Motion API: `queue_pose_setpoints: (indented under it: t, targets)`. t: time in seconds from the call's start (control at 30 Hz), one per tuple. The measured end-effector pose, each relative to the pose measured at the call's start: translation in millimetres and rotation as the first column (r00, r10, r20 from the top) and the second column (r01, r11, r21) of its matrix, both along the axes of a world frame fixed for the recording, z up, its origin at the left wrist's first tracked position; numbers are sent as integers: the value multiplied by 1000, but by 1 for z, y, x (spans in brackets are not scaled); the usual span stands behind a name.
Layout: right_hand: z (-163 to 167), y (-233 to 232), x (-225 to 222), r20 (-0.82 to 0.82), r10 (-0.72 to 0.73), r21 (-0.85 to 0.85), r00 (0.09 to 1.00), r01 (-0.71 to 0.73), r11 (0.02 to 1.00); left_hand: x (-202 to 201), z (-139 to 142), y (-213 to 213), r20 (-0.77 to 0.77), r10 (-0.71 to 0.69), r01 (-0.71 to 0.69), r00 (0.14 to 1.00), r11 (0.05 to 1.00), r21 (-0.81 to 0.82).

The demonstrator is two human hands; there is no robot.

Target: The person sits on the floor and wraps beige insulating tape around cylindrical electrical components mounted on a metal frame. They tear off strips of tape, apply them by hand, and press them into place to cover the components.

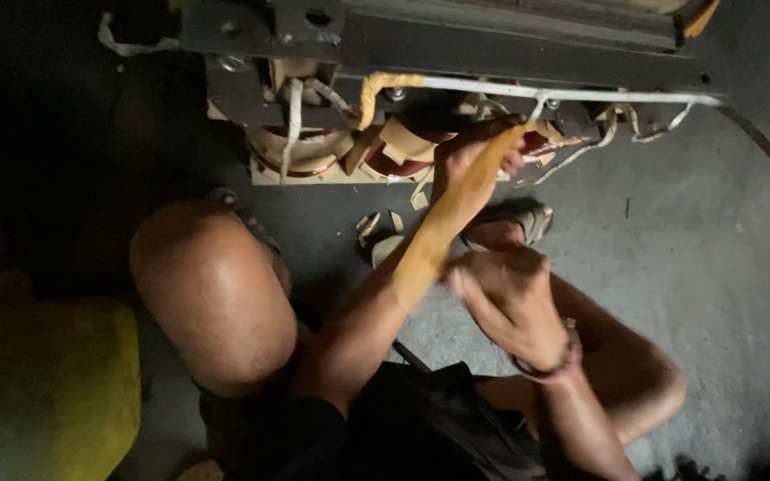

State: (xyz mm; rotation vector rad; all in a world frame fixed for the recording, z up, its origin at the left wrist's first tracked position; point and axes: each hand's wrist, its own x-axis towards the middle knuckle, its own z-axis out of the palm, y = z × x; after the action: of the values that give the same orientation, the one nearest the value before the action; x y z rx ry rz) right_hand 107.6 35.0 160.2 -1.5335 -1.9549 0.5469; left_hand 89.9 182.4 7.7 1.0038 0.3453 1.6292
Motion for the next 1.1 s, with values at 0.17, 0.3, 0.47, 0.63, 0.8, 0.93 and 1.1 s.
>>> queue_pose_setpoints:
  t: [0.17,0.3,0.47,0.63,0.8,0.93,1.1]
  targets:
    - [13,36,28,165,-276,381,947,196,903,-11,14,3,-14,-234,219,972,925,-311]
    - [-32,106,25,-201,-570,524,797,579,625,-9,25,-13,12,166,-159,986,963,-217]
    - [-56,109,42,79,-558,682,826,363,635,-2,30,-11,-33,28,-36,999,961,-275]
    - [-31,87,61,-455,-402,129,795,505,853,-29,29,6,-347,-96,110,933,994,19]
    - [-14,76,50,-609,-347,-36,713,413,910,-41,53,27,-473,-559,499,681,827,-259]
    - [-1,65,51,307,-453,562,837,224,796,-42,60,37,-511,-685,510,519,728,-458]
    - [17,70,74,417,-238,359,877,82,930,-35,45,38,-583,-602,493,546,793,-357]
